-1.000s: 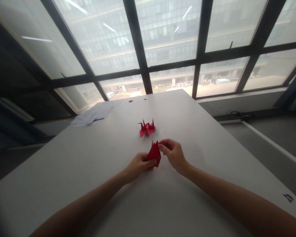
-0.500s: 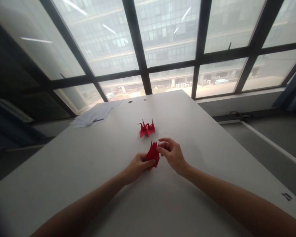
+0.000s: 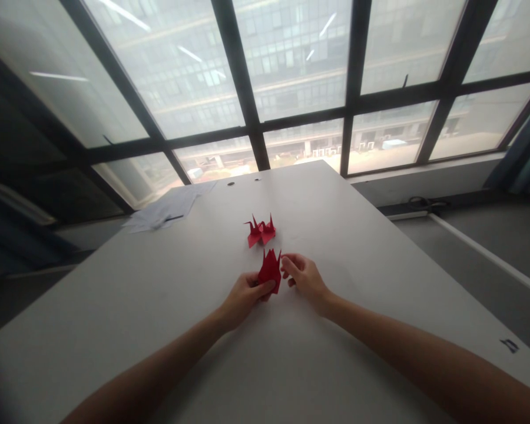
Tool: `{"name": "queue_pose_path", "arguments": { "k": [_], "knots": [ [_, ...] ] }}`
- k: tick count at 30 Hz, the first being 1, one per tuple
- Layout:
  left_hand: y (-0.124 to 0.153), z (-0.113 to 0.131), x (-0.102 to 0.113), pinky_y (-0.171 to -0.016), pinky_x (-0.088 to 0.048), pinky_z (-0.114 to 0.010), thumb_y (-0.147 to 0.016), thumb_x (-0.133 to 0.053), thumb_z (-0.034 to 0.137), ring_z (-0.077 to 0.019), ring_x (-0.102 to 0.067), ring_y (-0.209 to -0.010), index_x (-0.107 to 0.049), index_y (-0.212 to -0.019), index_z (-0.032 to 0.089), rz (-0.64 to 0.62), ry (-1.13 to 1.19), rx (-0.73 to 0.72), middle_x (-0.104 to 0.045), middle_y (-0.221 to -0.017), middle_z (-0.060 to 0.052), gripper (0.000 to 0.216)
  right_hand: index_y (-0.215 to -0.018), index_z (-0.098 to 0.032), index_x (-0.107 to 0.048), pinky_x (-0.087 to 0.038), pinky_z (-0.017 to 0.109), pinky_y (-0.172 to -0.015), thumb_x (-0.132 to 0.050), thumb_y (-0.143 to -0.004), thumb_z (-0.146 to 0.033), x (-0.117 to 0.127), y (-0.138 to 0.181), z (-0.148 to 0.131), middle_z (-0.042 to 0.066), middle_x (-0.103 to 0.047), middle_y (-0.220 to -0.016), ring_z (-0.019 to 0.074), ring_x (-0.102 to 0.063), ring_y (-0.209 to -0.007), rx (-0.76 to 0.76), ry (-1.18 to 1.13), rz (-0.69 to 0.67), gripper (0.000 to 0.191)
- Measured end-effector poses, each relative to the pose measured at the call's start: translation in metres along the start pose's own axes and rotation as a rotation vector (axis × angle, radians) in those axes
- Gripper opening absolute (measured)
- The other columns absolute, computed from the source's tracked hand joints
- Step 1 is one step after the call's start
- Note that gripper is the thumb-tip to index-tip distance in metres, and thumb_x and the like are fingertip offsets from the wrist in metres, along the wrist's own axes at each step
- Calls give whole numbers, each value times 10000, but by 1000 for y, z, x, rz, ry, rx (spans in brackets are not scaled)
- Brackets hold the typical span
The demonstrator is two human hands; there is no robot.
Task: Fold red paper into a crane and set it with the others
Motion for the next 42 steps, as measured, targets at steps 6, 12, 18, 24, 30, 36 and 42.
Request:
{"name": "queue_pose_path", "arguments": {
  "k": [6, 12, 18, 24, 30, 36, 42],
  "knots": [
    [0, -4, 1, -617, -414, -242, -834, -689, 465, -134, -556, -649, -733, -853, 102, 51, -1, -14, -673, -746, -65, 366, -707, -130, -688, -350, 249, -554, -746, -740, -391, -7, 5, -3, 2, -601, -631, 112, -461, -585, 31, 111, -51, 269],
    [-1, -2, 5, -647, -445, -269, -825, -695, 478, -180, -604, -699, -762, -868, 88, 176, -41, -75, -704, -757, -89, 398, -712, -125, -696, -286, 247, -513, -665, -809, -427, -5, 3, 8, -18, -532, -586, 97, -386, -545, 6, 191, -75, 319],
    [0, 0, 5, -617, -424, -243, -824, -705, 452, -141, -565, -654, -755, -830, 98, 170, -42, -109, -700, -759, -71, 357, -659, -128, -661, -300, 247, -535, -628, -842, -402, -4, 2, 7, -16, -516, -595, 105, -397, -579, 108, 263, -87, 331],
    [-1, -5, 5, -614, -434, -248, -822, -699, 487, -136, -560, -639, -716, -791, 89, 155, 20, -45, -669, -727, -65, 399, -659, -140, -644, -280, 246, -523, -626, -836, -389, -4, 1, 7, -33, -485, -583, 101, -372, -561, 87, 253, -115, 305],
    [-3, -8, 6, -613, -462, -247, -840, -664, 521, -141, -582, -657, -667, -835, 105, 187, -3, -37, -642, -743, -47, 416, -597, -152, -621, -264, 255, -505, -648, -817, -416, -4, 0, 4, -35, -461, -540, 102, -360, -526, 67, 245, -91, 345],
    [10, 10, 1, -845, -524, -359, -814, -733, 393, -224, -587, -1026, -605, -1106, 237, 311, -435, -437, -570, -1158, -85, 355, -619, -146, -664, -308, 263, -493, -681, -801, -437, 6, -4, 6, -5, -543, -538, 115, -426, -512, 65, 220, 138, 344],
    [15, 17, -8, -877, -493, -369, -785, -768, 275, -225, -589, -962, -653, -968, 216, 245, -749, -587, -631, -1008, -67, 224, -751, -143, -704, -413, 273, -550, -673, -822, -463, -3, 0, 1, 29, -639, -643, 138, -529, -587, 70, 74, 16, 329]
  ]
}}
Point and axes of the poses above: each hand's wrist, its own y-axis away from the middle knuckle, its own x-axis out of the back of the hand, z = x × y, the point moved 3 cm from there along -y, towards the middle knuckle
